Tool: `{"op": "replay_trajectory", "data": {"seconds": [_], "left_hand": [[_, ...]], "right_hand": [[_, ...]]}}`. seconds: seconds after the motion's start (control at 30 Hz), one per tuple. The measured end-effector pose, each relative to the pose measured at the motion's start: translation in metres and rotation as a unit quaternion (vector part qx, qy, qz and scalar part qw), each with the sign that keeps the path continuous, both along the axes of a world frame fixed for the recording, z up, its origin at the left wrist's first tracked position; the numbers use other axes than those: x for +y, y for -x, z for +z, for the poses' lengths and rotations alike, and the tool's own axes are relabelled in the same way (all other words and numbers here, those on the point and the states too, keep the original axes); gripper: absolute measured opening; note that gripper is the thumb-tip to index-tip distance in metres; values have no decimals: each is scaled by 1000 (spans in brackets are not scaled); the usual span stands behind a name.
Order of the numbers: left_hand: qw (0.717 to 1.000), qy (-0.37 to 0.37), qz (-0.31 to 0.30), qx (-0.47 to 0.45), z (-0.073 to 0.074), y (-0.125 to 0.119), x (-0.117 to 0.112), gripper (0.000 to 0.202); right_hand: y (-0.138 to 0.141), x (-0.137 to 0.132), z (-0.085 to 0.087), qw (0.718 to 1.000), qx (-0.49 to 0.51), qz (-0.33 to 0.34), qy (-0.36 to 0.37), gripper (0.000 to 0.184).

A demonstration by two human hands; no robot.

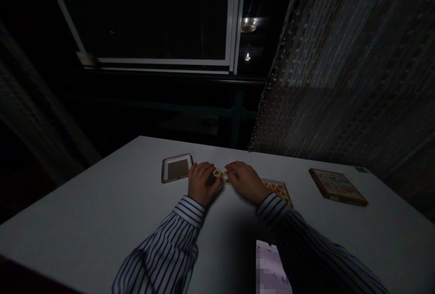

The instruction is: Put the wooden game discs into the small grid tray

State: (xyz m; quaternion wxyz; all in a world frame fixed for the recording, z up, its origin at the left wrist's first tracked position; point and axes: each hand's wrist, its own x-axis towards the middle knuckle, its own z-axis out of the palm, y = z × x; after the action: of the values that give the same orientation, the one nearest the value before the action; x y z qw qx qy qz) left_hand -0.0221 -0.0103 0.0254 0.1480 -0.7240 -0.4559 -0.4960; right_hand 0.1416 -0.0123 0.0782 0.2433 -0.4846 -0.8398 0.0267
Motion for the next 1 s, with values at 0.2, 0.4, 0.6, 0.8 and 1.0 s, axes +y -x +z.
{"op": "replay_trajectory", "data": {"seconds": [0.2,0.4,0.6,0.8,1.0], "left_hand": [[1000,1,-9,2,3,-5,-5,21],[1000,6,-23,3,4,-13,-10,22],[999,16,-38,8,5,-21,-15,22],[998,24,-61,3,3,-26,-16,22],[995,62,-81,-24,5,-34,-19,20]], "right_hand": [[-17,-7,4,1000,7,-19,7,32],[-32,-16,1,999,20,-31,0,31],[-42,-25,0,999,17,-48,8,31],[-51,-35,2,998,26,-57,0,31],[-60,-41,2,997,17,-67,21,32]]}}
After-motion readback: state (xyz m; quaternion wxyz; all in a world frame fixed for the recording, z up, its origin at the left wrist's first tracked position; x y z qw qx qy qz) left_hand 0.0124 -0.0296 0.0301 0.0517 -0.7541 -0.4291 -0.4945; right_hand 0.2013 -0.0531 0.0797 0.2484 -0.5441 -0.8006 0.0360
